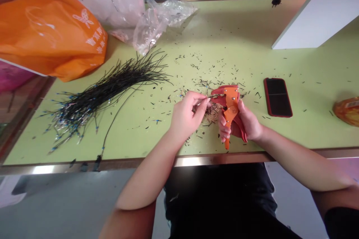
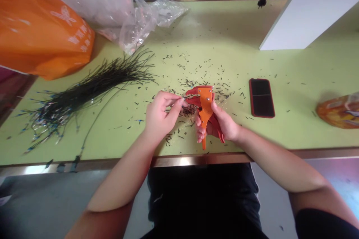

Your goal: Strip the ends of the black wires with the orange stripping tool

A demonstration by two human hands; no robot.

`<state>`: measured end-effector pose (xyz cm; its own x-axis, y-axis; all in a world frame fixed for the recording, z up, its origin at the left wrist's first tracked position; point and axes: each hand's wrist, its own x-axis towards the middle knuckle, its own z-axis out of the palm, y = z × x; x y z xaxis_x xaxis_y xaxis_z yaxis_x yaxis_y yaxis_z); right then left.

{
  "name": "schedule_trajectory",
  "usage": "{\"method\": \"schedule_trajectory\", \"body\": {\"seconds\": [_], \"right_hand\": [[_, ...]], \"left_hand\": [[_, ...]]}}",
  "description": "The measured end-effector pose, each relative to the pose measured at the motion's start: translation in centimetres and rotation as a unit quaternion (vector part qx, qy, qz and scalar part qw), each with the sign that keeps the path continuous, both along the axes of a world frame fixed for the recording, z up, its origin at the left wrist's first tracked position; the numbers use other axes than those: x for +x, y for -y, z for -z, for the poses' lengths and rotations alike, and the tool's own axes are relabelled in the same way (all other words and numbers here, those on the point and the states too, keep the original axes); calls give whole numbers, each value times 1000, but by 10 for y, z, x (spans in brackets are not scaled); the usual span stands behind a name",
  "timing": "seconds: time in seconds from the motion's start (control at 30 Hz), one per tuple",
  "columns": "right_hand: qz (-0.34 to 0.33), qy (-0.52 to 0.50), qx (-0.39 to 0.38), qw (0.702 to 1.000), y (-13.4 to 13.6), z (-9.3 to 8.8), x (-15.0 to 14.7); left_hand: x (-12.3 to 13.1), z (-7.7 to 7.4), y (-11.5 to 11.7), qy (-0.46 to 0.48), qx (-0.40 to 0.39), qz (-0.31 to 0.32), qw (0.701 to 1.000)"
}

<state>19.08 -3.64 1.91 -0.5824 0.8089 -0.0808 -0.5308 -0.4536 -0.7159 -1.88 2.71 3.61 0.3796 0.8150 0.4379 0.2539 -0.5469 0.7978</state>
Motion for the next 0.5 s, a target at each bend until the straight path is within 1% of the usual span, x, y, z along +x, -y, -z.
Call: {"method": "schedule_trajectory", "body": {"seconds": [0.13,0.23,0.4,0.5], "right_hand": [[8,-4,9,1000,0,1,0],[12,3,10,1000,0,0,0],[8,19,20,1000,1,0,0],[13,30,36,999,1,0,0]], "left_hand": [[1,5,2,-30,20,-25,999],[0,5,3,-47,26,-38,998],[0,2,0,-30,8,-4,999],[0,2,-1,-22,11,3,1000]]}}
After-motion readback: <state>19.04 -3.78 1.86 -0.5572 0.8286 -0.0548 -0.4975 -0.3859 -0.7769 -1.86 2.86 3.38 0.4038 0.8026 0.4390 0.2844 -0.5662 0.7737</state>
